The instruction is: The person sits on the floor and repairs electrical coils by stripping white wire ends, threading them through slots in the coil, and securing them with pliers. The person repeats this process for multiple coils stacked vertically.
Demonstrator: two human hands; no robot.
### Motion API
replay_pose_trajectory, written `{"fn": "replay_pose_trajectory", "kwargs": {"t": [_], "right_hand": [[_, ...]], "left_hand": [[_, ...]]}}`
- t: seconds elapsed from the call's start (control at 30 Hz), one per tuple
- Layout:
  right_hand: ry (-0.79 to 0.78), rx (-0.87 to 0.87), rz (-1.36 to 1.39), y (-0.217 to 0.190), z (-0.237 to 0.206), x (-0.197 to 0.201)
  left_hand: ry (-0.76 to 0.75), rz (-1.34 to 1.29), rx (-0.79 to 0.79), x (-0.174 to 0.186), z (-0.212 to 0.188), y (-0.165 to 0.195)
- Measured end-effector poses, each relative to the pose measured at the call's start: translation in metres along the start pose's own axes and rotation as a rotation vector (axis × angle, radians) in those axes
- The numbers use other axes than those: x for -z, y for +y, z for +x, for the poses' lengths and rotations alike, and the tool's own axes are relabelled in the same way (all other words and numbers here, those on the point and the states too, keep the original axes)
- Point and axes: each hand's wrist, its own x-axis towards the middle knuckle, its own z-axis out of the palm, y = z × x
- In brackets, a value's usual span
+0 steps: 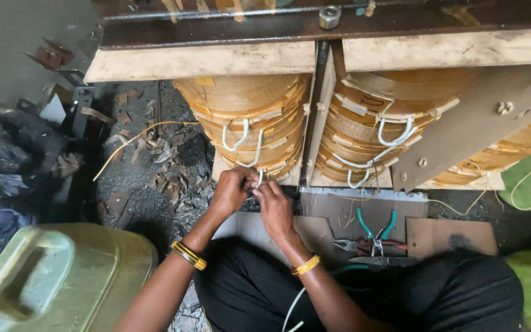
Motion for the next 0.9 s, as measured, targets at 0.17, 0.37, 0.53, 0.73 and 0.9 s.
{"fn": "replay_pose_trajectory", "kwargs": {"t": [0.17,0.37,0.53,0.73,0.9], "right_hand": [[-0.297,-0.731,1.025,0.017,-0.001,0.004],[0.031,-0.015,-0.251,-0.003,-0.007,0.026],[0.108,0.200,-0.243,-0.007,-0.003,0.011],[-0.175,-0.706,0.821,0.011,-0.001,0.001],[0.064,-0.276,0.143,-0.011,-0.016,0.018]], "left_hand": [[0.021,-0.022,-0.016,-0.005,-0.001,0.000],[-0.009,-0.028,0.023,-0.005,-0.005,-0.003],[-0.001,-0.013,0.018,0.000,-0.004,-0.002],[0.004,0.065,-0.026,0.000,-0.001,0.002],[0.013,-0.006,-0.012,0.003,-0.006,0.002]]}}
